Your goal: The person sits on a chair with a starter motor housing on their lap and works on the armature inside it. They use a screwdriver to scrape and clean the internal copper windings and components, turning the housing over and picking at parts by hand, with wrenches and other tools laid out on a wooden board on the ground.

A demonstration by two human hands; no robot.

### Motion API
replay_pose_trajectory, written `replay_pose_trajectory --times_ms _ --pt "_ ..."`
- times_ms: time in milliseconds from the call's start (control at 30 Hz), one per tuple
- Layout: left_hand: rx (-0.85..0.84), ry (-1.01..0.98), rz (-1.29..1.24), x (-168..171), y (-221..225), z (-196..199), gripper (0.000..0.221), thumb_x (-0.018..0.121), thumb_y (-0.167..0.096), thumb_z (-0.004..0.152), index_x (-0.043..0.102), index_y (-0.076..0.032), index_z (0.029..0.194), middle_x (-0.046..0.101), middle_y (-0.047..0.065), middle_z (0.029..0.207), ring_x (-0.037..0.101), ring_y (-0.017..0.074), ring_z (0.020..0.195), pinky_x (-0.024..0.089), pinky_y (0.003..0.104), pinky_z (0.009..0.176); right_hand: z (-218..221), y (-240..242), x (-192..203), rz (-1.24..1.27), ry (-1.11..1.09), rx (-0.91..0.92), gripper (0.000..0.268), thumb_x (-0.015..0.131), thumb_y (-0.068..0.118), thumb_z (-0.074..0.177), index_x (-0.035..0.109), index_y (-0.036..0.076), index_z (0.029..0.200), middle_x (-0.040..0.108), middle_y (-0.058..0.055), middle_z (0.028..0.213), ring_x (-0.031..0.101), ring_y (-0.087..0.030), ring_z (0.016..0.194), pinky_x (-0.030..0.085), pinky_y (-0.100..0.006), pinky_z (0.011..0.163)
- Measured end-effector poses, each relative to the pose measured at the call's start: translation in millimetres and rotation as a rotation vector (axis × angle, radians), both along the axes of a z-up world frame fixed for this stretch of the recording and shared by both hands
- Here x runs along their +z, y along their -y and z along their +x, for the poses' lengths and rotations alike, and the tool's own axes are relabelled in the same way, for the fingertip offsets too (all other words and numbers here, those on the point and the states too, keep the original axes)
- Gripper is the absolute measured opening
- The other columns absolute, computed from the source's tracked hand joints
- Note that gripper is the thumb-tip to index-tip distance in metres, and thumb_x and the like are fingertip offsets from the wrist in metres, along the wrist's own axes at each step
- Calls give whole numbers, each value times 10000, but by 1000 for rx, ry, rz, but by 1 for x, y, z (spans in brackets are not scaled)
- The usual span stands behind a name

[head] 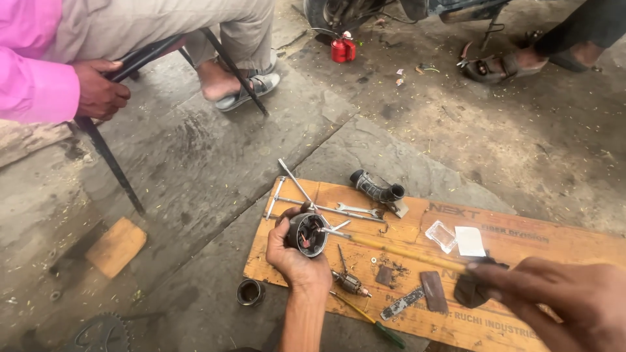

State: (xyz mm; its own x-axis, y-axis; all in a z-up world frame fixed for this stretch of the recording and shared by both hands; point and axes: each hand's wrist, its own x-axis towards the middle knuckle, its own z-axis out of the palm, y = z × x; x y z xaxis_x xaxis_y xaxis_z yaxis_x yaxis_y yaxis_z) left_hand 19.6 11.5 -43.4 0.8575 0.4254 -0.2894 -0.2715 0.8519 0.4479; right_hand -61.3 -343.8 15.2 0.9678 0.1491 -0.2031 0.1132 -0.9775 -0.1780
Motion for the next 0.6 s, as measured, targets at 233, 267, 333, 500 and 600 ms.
replay_pose_trajectory --times_ms 233,267,333,500,600 --pt "27 -30 -23 12 2 -5 273 532 -219 861 667 -1 955 726 176 987 699 287 946 594 423 882 -7 -25 7 254 169 277 356 708 308 894 795 340 1238 850 79 989 764 -85 746 606 -291 618" --pt "23 -54 -26 15 2 -6 279 528 -226 864 668 -3 956 727 172 991 702 281 948 597 413 877 -6 -25 5 235 157 262 371 718 319 877 795 338 1240 852 85 977 766 -92 762 610 -300 643" --pt "19 -78 -29 16 2 -7 286 524 -234 867 669 -5 957 727 168 995 705 275 950 600 404 873 -6 -27 3 217 145 246 387 727 329 860 794 336 1241 854 90 965 769 -99 778 614 -309 669" --pt "-35 -58 -22 12 3 -6 304 510 -261 870 680 -24 956 727 160 977 688 285 882 562 424 742 -5 -33 11 95 14 167 421 712 392 869 764 401 1287 835 110 912 757 -91 768 617 -307 669" --pt "-26 -67 -20 11 4 -6 301 511 -256 878 676 -20 968 725 159 990 691 276 898 562 411 774 -5 -30 7 98 4 174 439 701 394 876 752 394 1312 827 105 868 749 -93 755 614 -311 664"
